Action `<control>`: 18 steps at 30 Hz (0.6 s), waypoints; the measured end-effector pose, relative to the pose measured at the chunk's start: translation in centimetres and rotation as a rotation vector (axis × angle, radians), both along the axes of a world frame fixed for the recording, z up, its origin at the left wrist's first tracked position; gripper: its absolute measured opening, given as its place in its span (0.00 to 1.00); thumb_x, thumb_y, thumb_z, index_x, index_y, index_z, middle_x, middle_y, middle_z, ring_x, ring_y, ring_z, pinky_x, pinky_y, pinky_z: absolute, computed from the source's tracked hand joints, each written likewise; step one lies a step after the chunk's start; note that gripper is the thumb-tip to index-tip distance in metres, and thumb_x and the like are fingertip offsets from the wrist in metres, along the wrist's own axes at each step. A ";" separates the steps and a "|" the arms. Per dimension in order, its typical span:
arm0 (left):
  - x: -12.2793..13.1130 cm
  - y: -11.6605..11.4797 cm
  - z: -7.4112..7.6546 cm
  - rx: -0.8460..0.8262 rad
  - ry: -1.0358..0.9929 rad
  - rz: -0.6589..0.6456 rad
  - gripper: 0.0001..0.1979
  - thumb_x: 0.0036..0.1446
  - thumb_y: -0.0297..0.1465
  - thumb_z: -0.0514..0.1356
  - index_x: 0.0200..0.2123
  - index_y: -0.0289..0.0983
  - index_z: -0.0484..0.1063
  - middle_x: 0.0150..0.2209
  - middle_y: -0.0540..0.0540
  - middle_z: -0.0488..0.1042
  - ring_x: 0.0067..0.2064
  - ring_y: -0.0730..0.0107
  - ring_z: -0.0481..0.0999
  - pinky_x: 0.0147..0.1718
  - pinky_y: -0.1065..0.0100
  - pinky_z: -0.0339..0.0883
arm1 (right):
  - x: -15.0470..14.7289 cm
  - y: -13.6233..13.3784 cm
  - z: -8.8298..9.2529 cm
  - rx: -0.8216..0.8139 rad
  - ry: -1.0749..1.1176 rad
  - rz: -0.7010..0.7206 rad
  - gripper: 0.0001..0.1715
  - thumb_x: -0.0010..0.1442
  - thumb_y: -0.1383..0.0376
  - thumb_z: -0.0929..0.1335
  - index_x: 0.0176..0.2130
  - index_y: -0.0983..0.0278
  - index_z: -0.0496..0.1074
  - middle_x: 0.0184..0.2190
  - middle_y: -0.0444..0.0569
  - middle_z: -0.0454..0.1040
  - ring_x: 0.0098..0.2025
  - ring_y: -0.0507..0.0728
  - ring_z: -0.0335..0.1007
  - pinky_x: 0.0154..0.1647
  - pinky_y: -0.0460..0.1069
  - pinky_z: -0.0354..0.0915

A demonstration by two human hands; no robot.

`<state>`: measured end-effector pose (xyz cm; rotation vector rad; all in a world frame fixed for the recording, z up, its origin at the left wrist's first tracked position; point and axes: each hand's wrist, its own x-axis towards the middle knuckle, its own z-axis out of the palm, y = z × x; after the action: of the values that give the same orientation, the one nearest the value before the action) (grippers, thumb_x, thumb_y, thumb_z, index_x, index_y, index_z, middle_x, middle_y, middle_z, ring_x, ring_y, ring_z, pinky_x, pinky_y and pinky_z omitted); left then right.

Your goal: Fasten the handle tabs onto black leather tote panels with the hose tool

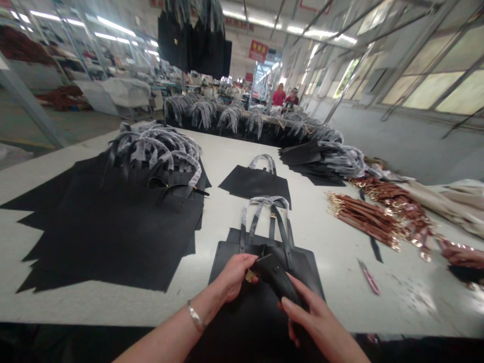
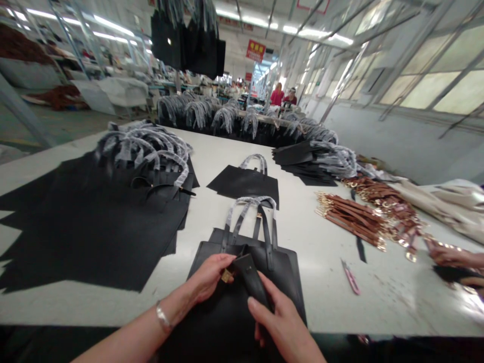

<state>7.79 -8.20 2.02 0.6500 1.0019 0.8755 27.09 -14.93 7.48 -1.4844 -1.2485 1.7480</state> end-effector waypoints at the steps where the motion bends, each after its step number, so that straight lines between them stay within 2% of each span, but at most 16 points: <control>1: 0.1 -0.1 0.0 -0.017 -0.006 -0.003 0.15 0.50 0.38 0.65 0.31 0.30 0.76 0.28 0.43 0.75 0.26 0.74 0.71 0.22 0.75 0.61 | 0.0 0.1 0.0 0.027 -0.009 -0.022 0.49 0.56 0.49 0.68 0.67 0.63 0.49 0.24 0.42 0.73 0.20 0.51 0.67 0.21 0.46 0.65; 4: 0.3 -0.4 -0.1 -0.073 -0.058 0.022 0.11 0.50 0.33 0.64 0.33 0.29 0.76 0.31 0.41 0.77 0.29 0.71 0.74 0.22 0.75 0.60 | 0.1 0.1 0.1 0.047 -0.026 -0.036 0.50 0.56 0.49 0.69 0.68 0.63 0.48 0.24 0.43 0.73 0.20 0.51 0.67 0.22 0.46 0.65; 7: 0.5 -0.8 -0.1 -0.137 -0.128 0.069 0.07 0.49 0.26 0.62 0.33 0.30 0.75 0.28 0.44 0.75 0.25 0.75 0.70 0.23 0.74 0.59 | 0.2 -0.3 0.1 -0.039 0.005 0.034 0.52 0.54 0.48 0.69 0.68 0.63 0.48 0.26 0.44 0.74 0.21 0.52 0.69 0.21 0.46 0.65; 10: 0.6 -1.2 -0.1 -0.188 -0.186 0.106 0.12 0.51 0.23 0.59 0.41 0.32 0.73 0.29 0.46 0.74 0.24 0.78 0.69 0.23 0.75 0.58 | 0.1 -0.4 -0.1 -0.028 -0.025 0.024 0.52 0.54 0.47 0.69 0.67 0.64 0.49 0.22 0.42 0.73 0.21 0.53 0.68 0.22 0.47 0.65; 14: 1.0 -1.6 -0.3 -0.123 -0.135 0.175 0.23 0.51 0.22 0.60 0.52 0.34 0.66 0.30 0.48 0.72 0.26 0.78 0.69 0.24 0.75 0.58 | 0.8 -0.2 -0.1 0.016 -0.113 -0.084 0.55 0.54 0.47 0.69 0.68 0.65 0.46 0.17 0.40 0.70 0.20 0.54 0.66 0.23 0.49 0.65; 16: 1.2 -1.9 -0.5 -0.083 -0.061 0.216 0.27 0.46 0.21 0.64 0.51 0.34 0.66 0.31 0.50 0.71 0.27 0.78 0.68 0.25 0.75 0.59 | 1.5 -0.5 -0.1 -0.005 -0.100 -0.090 0.56 0.53 0.46 0.70 0.68 0.65 0.45 0.18 0.41 0.71 0.21 0.54 0.67 0.23 0.49 0.65; 18: 1.3 -2.2 -0.7 -0.020 -0.009 0.197 0.23 0.42 0.21 0.66 0.45 0.32 0.70 0.30 0.50 0.71 0.27 0.78 0.68 0.26 0.75 0.60 | 2.1 -1.1 -0.2 -0.027 -0.072 -0.077 0.57 0.53 0.46 0.70 0.69 0.65 0.44 0.20 0.41 0.71 0.21 0.55 0.68 0.24 0.50 0.65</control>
<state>9.13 -10.40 1.34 0.5353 1.0778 1.0387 29.15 -16.05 7.32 -1.6025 -1.1916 1.6806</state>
